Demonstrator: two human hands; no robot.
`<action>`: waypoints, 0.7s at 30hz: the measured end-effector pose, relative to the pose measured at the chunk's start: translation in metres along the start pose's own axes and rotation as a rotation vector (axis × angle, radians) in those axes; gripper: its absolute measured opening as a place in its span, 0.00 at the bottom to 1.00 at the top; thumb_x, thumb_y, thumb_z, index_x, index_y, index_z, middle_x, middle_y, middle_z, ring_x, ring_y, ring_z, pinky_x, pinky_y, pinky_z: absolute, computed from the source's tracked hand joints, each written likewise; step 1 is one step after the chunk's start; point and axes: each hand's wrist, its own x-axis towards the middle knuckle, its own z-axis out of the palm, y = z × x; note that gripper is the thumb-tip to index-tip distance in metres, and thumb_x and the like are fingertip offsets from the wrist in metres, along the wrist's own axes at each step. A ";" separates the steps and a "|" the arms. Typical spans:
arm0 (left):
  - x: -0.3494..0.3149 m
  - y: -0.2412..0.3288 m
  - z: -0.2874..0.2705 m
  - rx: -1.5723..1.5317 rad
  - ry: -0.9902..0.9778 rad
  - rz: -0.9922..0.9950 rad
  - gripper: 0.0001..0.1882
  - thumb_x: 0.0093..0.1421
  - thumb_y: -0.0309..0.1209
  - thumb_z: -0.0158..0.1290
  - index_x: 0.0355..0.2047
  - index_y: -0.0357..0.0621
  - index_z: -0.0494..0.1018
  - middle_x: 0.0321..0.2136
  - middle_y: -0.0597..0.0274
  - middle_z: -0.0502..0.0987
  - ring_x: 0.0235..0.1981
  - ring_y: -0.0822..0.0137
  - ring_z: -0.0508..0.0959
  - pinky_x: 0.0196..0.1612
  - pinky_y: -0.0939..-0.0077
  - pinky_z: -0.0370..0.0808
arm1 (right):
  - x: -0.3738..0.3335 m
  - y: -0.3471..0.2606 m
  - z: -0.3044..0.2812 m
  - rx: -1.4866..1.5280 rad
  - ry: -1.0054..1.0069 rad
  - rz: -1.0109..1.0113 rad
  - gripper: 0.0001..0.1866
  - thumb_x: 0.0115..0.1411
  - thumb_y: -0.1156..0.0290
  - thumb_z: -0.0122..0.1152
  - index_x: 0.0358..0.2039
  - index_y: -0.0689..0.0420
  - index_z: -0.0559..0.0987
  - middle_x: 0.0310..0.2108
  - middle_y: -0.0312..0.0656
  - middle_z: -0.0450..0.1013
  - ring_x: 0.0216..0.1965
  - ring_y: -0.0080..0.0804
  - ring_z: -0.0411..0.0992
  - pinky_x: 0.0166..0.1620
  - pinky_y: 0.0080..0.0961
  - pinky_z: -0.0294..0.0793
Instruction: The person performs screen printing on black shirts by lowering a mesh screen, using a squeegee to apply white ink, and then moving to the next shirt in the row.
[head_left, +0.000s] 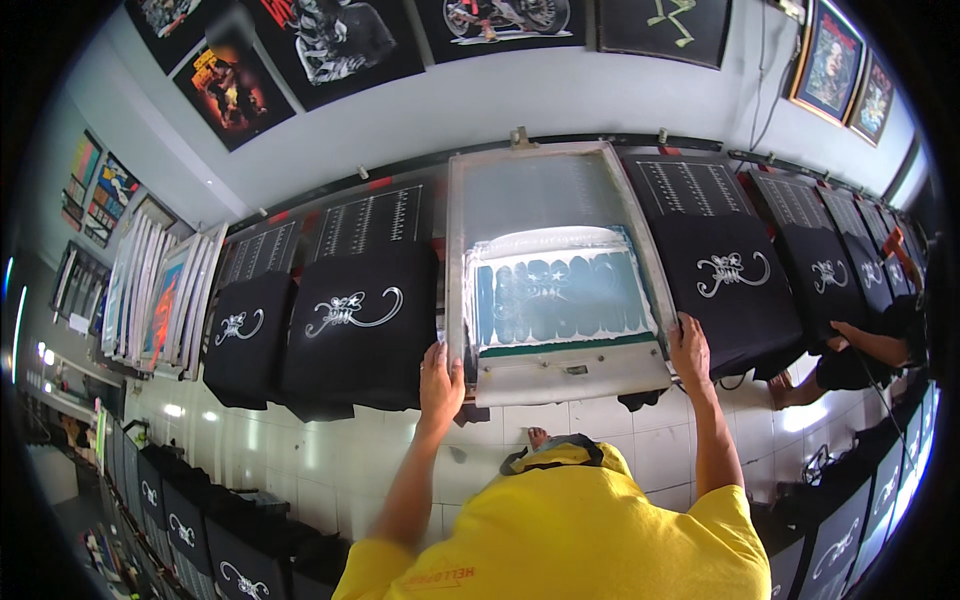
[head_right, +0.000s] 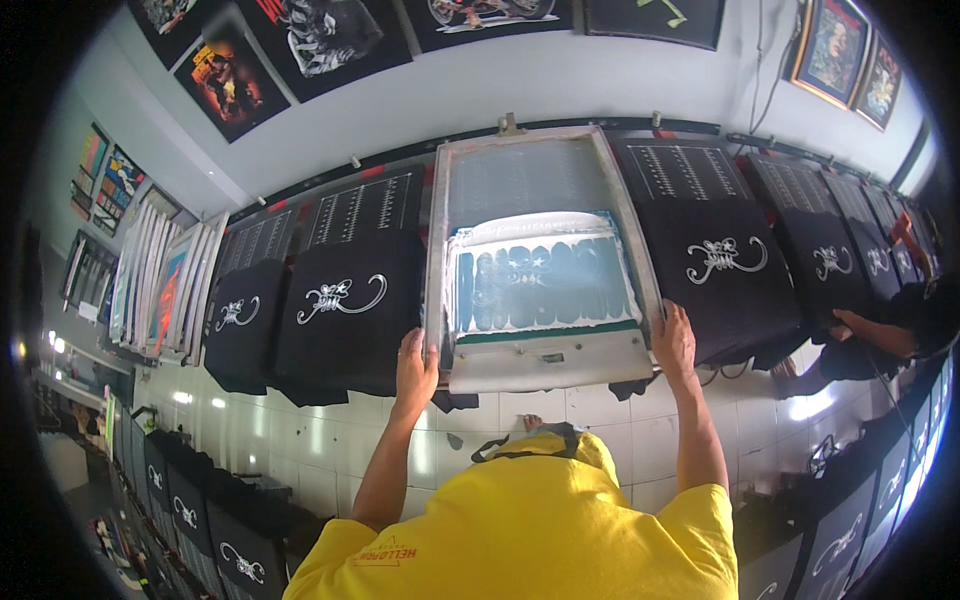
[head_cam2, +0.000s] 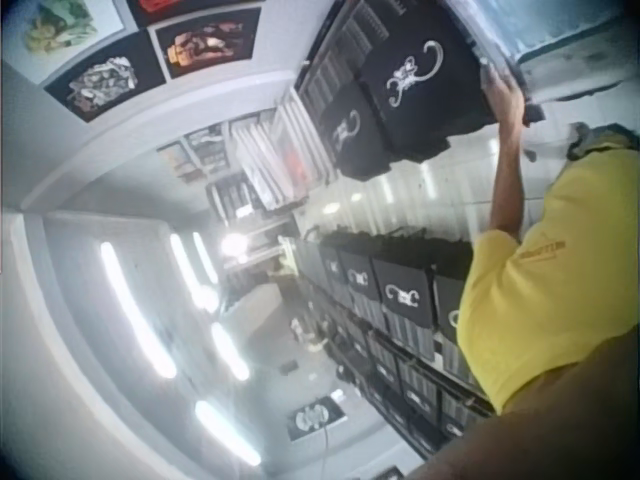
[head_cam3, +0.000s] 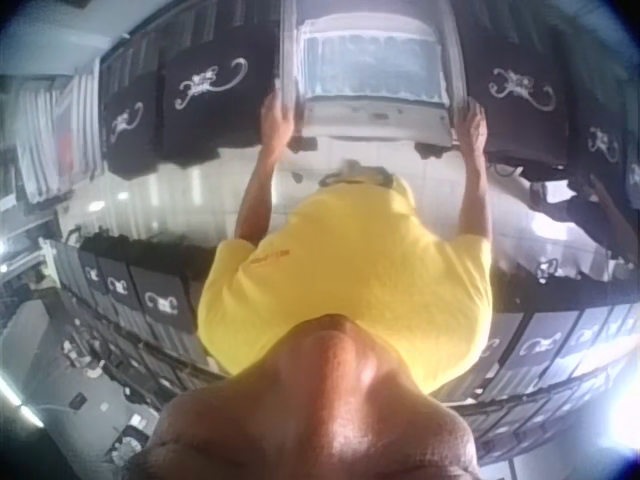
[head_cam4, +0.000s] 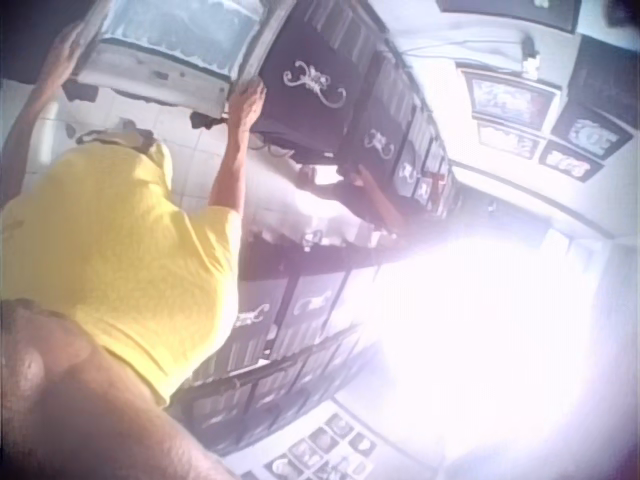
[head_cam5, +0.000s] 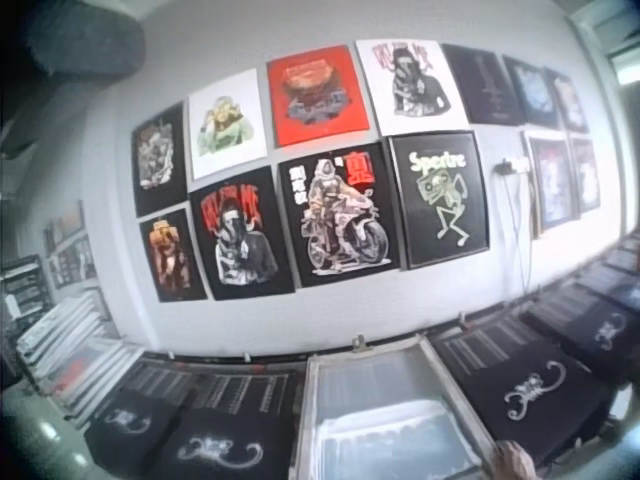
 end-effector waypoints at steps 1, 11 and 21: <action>0.001 -0.008 0.004 -0.037 -0.057 -0.080 0.18 0.64 0.31 0.48 0.50 0.31 0.70 0.47 0.40 0.72 0.47 0.41 0.73 0.50 0.55 0.70 | 0.002 0.011 0.010 0.051 -0.037 0.095 0.14 0.62 0.68 0.52 0.46 0.61 0.73 0.42 0.55 0.74 0.45 0.55 0.72 0.47 0.43 0.72; 0.010 -0.045 0.025 -0.208 -0.102 -0.354 0.18 0.64 0.39 0.49 0.34 0.32 0.77 0.29 0.41 0.78 0.32 0.43 0.78 0.35 0.59 0.74 | 0.032 0.027 0.051 0.177 -0.078 0.426 0.20 0.63 0.61 0.44 0.34 0.66 0.78 0.31 0.61 0.75 0.38 0.60 0.74 0.42 0.45 0.71; 0.014 -0.036 0.027 -0.277 0.004 -0.491 0.19 0.63 0.40 0.49 0.33 0.33 0.77 0.28 0.44 0.78 0.31 0.45 0.79 0.35 0.60 0.73 | 0.052 0.015 0.035 0.176 -0.172 0.541 0.24 0.63 0.57 0.47 0.21 0.68 0.71 0.16 0.53 0.64 0.20 0.39 0.62 0.29 0.42 0.62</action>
